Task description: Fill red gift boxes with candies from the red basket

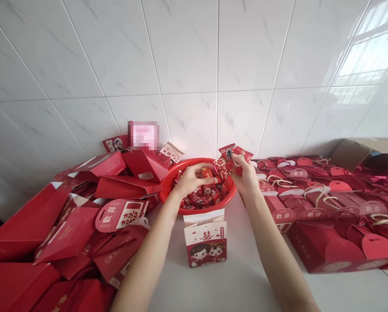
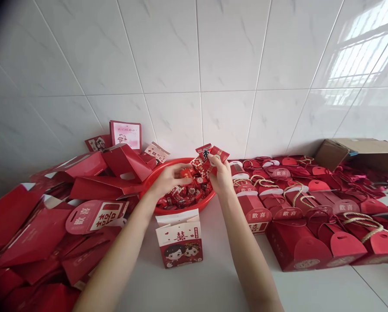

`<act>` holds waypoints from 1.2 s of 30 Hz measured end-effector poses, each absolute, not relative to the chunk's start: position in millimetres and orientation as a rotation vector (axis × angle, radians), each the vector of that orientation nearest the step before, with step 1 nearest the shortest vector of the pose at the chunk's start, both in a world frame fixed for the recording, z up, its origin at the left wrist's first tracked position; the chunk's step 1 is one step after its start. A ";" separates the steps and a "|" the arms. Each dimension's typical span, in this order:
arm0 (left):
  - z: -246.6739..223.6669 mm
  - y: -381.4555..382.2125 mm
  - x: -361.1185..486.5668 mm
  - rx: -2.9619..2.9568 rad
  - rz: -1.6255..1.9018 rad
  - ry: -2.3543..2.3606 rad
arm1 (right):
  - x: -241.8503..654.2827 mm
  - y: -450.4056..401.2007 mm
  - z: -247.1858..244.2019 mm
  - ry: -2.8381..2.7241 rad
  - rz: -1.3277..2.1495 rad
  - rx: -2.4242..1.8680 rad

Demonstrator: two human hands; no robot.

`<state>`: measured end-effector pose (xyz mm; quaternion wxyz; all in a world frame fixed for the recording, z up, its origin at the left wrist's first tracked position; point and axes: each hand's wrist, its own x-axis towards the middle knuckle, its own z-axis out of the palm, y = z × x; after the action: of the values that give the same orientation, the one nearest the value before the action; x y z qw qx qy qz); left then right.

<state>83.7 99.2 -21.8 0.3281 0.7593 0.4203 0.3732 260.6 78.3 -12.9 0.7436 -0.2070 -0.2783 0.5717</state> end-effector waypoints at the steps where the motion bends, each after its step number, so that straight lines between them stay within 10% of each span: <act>1: -17.5 85.7 74.0 1.883 1.034 0.975 | 261.4 75.9 -10.6 -0.612 1.245 -0.455; 36: -11.3 20.6 43.1 2.075 0.451 1.450 | 249.2 38.3 -4.9 -1.458 1.202 -0.571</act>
<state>43.1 20.6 -11.3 0.2815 0.7744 0.5411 0.1683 249.2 38.3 -4.9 0.5511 -0.2412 -0.6163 0.5081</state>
